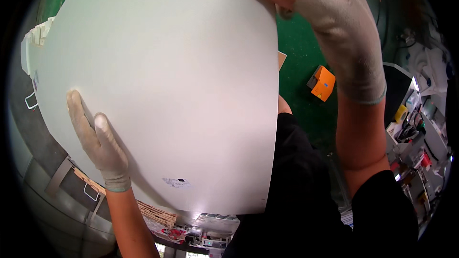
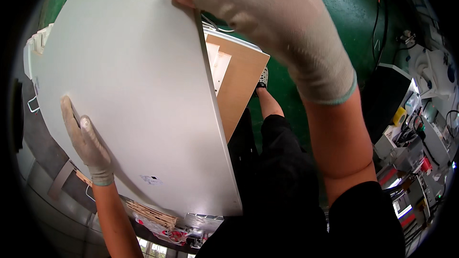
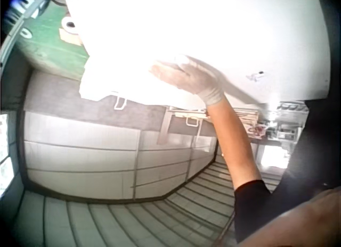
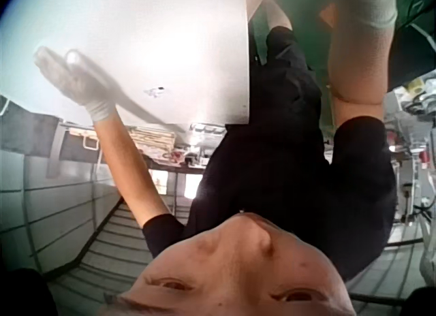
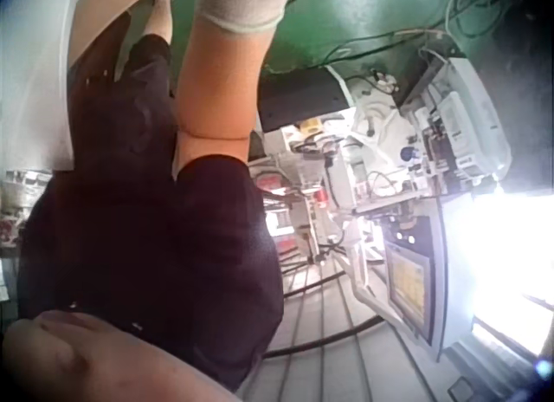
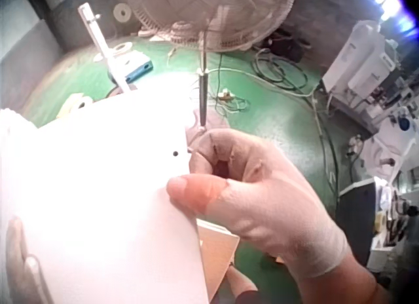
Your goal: The person picks up white rectangular panels from a stack, carries them to a machine, and places them onto the machine's platform one at a time. The person repeats this process for several panels, moving between the stack and the machine.
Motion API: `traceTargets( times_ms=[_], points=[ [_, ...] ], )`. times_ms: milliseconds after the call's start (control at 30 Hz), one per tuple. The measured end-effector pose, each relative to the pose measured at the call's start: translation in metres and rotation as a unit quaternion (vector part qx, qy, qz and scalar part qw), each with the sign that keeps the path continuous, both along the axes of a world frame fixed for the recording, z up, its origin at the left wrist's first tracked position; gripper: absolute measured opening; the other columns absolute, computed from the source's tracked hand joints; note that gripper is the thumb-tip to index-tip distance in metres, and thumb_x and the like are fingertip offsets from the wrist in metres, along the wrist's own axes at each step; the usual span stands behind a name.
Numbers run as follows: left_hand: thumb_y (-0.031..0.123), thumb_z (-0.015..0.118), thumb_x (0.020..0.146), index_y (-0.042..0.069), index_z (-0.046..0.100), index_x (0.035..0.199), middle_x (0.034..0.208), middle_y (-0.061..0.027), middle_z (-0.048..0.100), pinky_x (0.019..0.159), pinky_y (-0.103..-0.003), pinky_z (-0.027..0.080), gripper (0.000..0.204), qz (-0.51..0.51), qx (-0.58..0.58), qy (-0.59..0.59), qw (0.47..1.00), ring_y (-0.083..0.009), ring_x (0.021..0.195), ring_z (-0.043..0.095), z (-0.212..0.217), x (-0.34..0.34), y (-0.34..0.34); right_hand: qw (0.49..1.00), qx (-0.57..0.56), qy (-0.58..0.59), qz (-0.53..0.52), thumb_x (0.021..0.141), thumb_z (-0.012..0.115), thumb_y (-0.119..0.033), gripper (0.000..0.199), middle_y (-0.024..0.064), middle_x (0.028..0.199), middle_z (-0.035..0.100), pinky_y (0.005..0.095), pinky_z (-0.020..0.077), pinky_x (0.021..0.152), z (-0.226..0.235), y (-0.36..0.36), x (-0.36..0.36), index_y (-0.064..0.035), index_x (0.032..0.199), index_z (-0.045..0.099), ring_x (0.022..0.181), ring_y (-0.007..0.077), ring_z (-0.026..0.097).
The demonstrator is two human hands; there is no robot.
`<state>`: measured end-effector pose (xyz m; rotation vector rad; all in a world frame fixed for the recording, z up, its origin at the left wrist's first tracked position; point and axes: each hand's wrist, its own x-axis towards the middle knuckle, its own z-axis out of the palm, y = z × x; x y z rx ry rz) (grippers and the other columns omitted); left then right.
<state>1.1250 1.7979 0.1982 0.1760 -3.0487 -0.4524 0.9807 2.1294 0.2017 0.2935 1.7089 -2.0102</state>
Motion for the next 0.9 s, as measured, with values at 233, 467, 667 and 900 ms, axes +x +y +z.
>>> traceTargets(
  times_ms=[233,467,667,900],
  points=[
    [0.031,0.041,0.103,-0.01,0.034,0.15,0.16,-0.0252,0.031,0.124,-0.047,0.018,0.063,-0.01,-0.017,-0.003,1.0,-0.0367,0.152,0.024,0.002,0.001,0.002,0.992,-0.003,0.096,0.076,0.087,0.074,-0.02,0.026,-0.0018,0.079,0.048,0.0204,0.0401,0.064,-0.032,0.023,0.051,-0.0068,0.093,0.052,0.07,0.0058,0.049],
    [0.03,0.039,0.104,-0.01,0.033,0.151,0.16,-0.0254,0.03,0.124,-0.047,0.017,0.062,-0.024,-0.019,0.001,1.0,-0.0371,0.152,0.023,0.0,0.003,0.002,0.979,0.031,0.004,0.201,0.092,0.073,-0.024,0.031,-0.005,0.076,0.048,0.0234,0.0417,0.075,-0.007,0.048,0.125,-0.0062,0.103,0.051,0.067,0.0049,0.048],
    [0.029,0.038,0.106,-0.008,0.032,0.152,0.162,-0.0226,0.029,0.125,-0.043,0.016,0.059,0.008,-0.019,-0.015,1.0,-0.0337,0.153,0.023,0.001,-0.002,0.009,0.971,0.146,0.117,0.149,0.084,0.068,-0.008,0.025,0.0027,0.081,0.055,0.0288,0.0464,0.083,0.001,0.037,0.159,-0.0056,0.103,0.053,0.072,0.0097,0.056],
    [0.035,0.039,0.107,-0.007,0.037,0.15,0.16,-0.0245,0.032,0.124,-0.046,0.018,0.06,-0.007,-0.018,0.014,1.0,-0.0366,0.151,0.025,-0.005,-0.002,0.002,0.99,0.104,0.008,0.096,0.082,0.072,-0.025,0.035,0.0047,0.091,0.057,0.0235,0.0494,0.073,0.008,0.029,0.152,0.0,0.1,0.054,0.08,0.0097,0.057]
  ],
)
